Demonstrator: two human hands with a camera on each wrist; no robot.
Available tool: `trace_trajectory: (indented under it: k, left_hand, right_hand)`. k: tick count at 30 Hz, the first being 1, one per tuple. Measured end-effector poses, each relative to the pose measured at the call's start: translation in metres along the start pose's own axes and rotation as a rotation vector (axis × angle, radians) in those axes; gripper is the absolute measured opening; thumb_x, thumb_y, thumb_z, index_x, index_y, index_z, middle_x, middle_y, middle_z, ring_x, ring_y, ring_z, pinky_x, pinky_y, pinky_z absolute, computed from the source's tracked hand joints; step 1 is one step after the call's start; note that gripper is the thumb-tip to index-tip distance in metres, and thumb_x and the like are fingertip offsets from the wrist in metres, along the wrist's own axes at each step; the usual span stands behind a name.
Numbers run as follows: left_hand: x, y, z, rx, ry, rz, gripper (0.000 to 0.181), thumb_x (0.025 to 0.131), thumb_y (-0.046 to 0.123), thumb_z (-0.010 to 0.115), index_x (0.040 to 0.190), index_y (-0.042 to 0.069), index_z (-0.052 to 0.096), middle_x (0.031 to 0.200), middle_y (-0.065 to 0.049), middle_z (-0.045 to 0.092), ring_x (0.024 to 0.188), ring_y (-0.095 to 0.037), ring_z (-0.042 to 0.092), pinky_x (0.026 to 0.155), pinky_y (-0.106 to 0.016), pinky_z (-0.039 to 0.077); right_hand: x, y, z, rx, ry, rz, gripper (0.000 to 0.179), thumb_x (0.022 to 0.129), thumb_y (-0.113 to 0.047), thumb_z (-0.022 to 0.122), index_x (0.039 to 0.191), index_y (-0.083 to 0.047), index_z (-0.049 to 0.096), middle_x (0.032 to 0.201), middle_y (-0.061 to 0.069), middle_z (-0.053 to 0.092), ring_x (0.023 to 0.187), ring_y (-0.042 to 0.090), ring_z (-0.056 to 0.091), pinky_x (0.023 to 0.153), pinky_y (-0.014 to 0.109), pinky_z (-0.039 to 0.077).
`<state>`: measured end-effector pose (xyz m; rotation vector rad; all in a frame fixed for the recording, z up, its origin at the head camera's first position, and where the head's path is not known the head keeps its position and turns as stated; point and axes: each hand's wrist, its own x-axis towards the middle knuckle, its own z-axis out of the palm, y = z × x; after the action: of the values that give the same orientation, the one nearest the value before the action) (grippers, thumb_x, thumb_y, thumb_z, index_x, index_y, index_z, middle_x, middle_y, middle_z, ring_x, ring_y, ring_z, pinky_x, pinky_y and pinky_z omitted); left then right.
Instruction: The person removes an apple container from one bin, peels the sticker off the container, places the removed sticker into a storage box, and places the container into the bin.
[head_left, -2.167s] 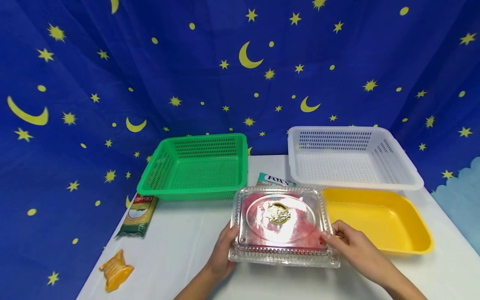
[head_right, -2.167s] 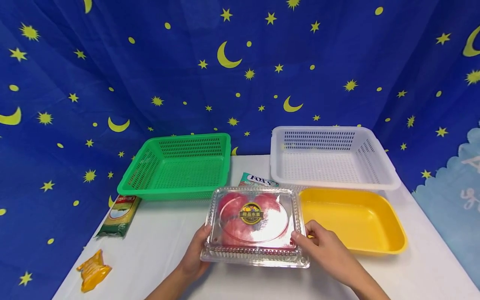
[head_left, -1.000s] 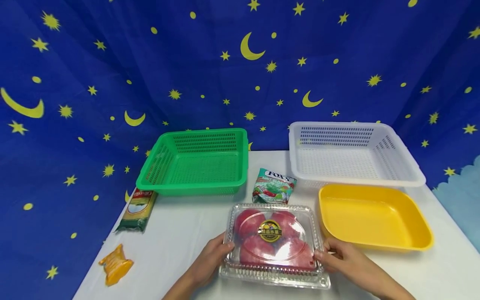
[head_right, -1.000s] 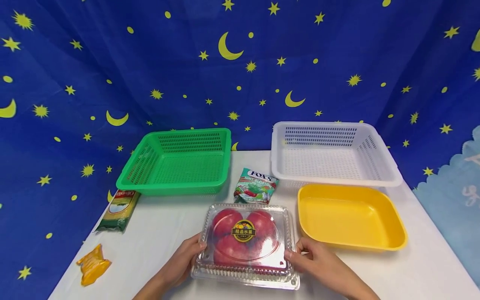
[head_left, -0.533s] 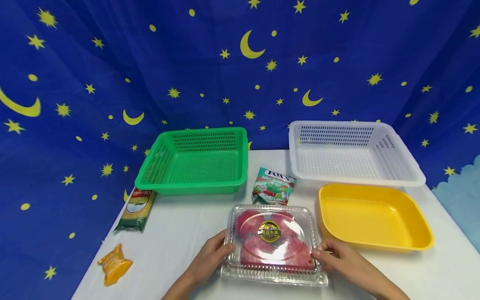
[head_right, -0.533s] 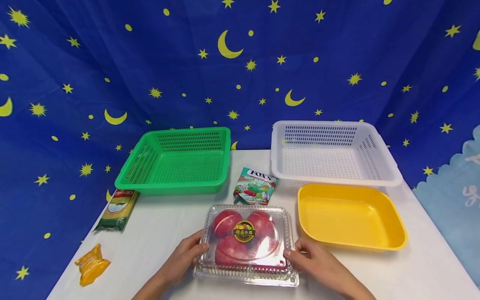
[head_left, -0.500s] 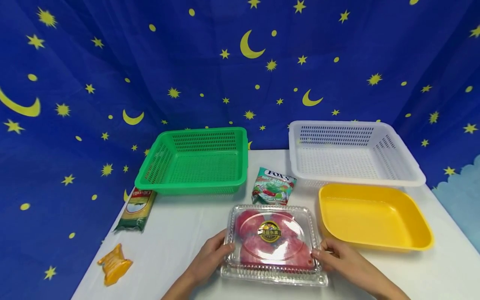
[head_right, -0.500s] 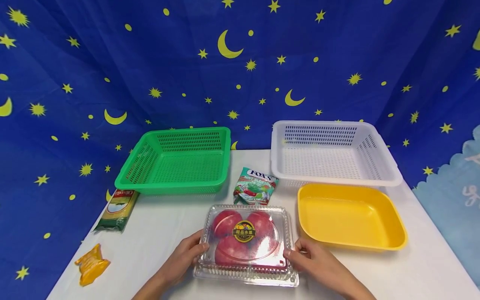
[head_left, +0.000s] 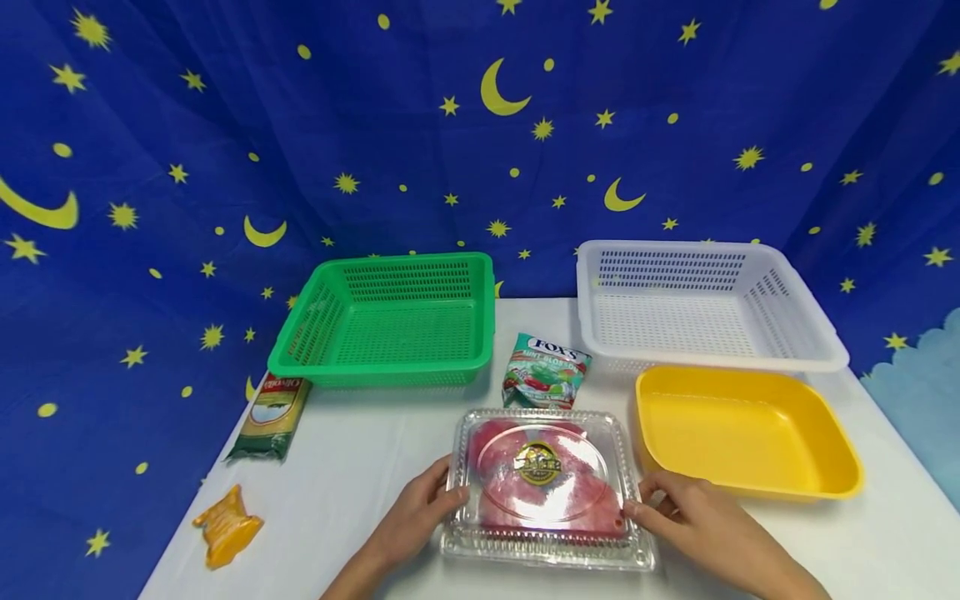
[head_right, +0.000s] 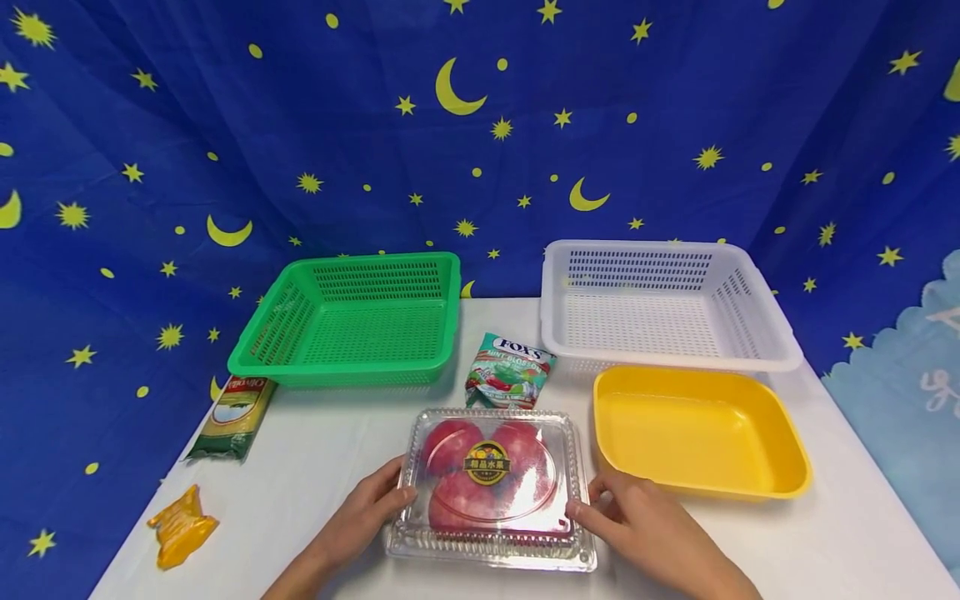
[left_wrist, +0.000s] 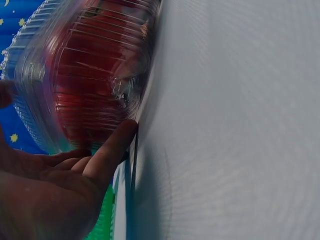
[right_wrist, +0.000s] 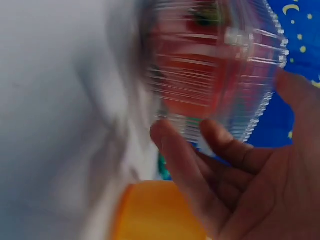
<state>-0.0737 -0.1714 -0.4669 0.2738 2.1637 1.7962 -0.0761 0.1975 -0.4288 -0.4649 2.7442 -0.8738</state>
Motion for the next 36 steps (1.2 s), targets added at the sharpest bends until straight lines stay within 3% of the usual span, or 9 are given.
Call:
trace_trajectory:
  k: [3, 6, 13, 17, 20, 24, 27, 36]
  left_hand:
    - [0.0, 0.0, 0.0, 0.007, 0.001, -0.003, 0.058, 0.099, 0.027, 0.051, 0.145, -0.004, 0.034, 0.141, -0.019, 0.046, 0.122, -0.026, 0.052, 0.096, -0.023, 0.04]
    - [0.0, 0.0, 0.0, 0.005, 0.001, -0.007, 0.058, 0.099, 0.028, 0.051, 0.145, -0.003, 0.033, 0.142, -0.019, 0.045, 0.122, -0.026, 0.052, 0.095, -0.024, 0.041]
    - [-0.001, 0.0, 0.0, 0.012, 0.006, -0.021, 0.059, 0.099, 0.029, 0.05, 0.146, -0.003, 0.033, 0.142, -0.019, 0.045, 0.121, -0.026, 0.052, 0.094, -0.024, 0.042]
    - [-0.001, 0.0, 0.001, 0.014, 0.005, -0.028, 0.06, 0.1, 0.03, 0.05, 0.146, -0.003, 0.032, 0.142, -0.019, 0.045, 0.121, -0.026, 0.052, 0.093, -0.024, 0.042]
    - [-0.001, -0.001, 0.001, 0.001, -0.004, -0.023, 0.059, 0.1, 0.029, 0.049, 0.147, -0.003, 0.032, 0.142, -0.019, 0.045, 0.12, -0.026, 0.053, 0.092, -0.025, 0.044]
    - [-0.001, -0.001, 0.001, 0.005, -0.009, -0.024, 0.059, 0.101, 0.03, 0.048, 0.147, -0.001, 0.031, 0.142, -0.018, 0.045, 0.121, -0.026, 0.052, 0.093, -0.025, 0.043]
    - [-0.001, 0.0, 0.001, 0.015, -0.003, -0.026, 0.058, 0.101, 0.03, 0.048, 0.148, 0.0, 0.032, 0.142, -0.016, 0.045, 0.123, -0.026, 0.05, 0.097, -0.027, 0.041]
    - [-0.001, -0.001, 0.0, -0.009, 0.012, -0.034, 0.058, 0.1, 0.029, 0.05, 0.146, -0.001, 0.034, 0.139, -0.016, 0.049, 0.122, -0.026, 0.051, 0.098, -0.029, 0.039]
  right_hand:
    - [-0.001, -0.01, -0.006, -0.157, 0.047, 0.071, 0.046, 0.08, -0.07, 0.057, 0.087, -0.025, 0.062, 0.064, -0.017, 0.053, 0.056, 0.002, 0.047, 0.056, 0.025, 0.043]
    - [-0.001, -0.017, -0.01, -0.273, 0.127, 0.069, 0.052, 0.075, -0.076, 0.057, 0.084, -0.026, 0.062, 0.061, -0.016, 0.048, 0.053, 0.004, 0.042, 0.053, 0.025, 0.038]
    - [0.004, -0.02, -0.013, -0.306, 0.45, -0.136, 0.034, 0.076, -0.054, 0.076, 0.088, -0.024, 0.065, 0.078, -0.015, 0.057, 0.065, 0.003, 0.048, 0.057, 0.028, 0.048]
    - [0.011, -0.017, -0.011, -0.281, 0.555, -0.239, 0.032, 0.075, -0.037, 0.081, 0.097, -0.019, 0.066, 0.095, -0.012, 0.062, 0.079, 0.008, 0.057, 0.065, 0.035, 0.054]
    - [0.015, -0.017, -0.01, -0.244, 0.576, -0.292, 0.038, 0.075, -0.03, 0.081, 0.106, -0.014, 0.065, 0.106, -0.006, 0.062, 0.093, 0.013, 0.059, 0.077, 0.034, 0.052]
    - [0.021, -0.018, -0.008, -0.204, 0.566, -0.35, 0.046, 0.075, -0.027, 0.079, 0.114, -0.008, 0.063, 0.117, 0.001, 0.059, 0.107, 0.019, 0.053, 0.096, 0.023, 0.036]
    - [0.025, -0.02, -0.006, -0.193, 0.554, -0.377, 0.046, 0.075, -0.029, 0.079, 0.114, -0.007, 0.064, 0.118, 0.001, 0.057, 0.109, 0.02, 0.05, 0.099, 0.02, 0.029]
    - [0.034, -0.034, 0.0, -0.122, 0.516, -0.403, 0.04, 0.077, -0.03, 0.077, 0.111, -0.01, 0.067, 0.117, -0.007, 0.056, 0.109, 0.014, 0.047, 0.096, 0.022, 0.032]
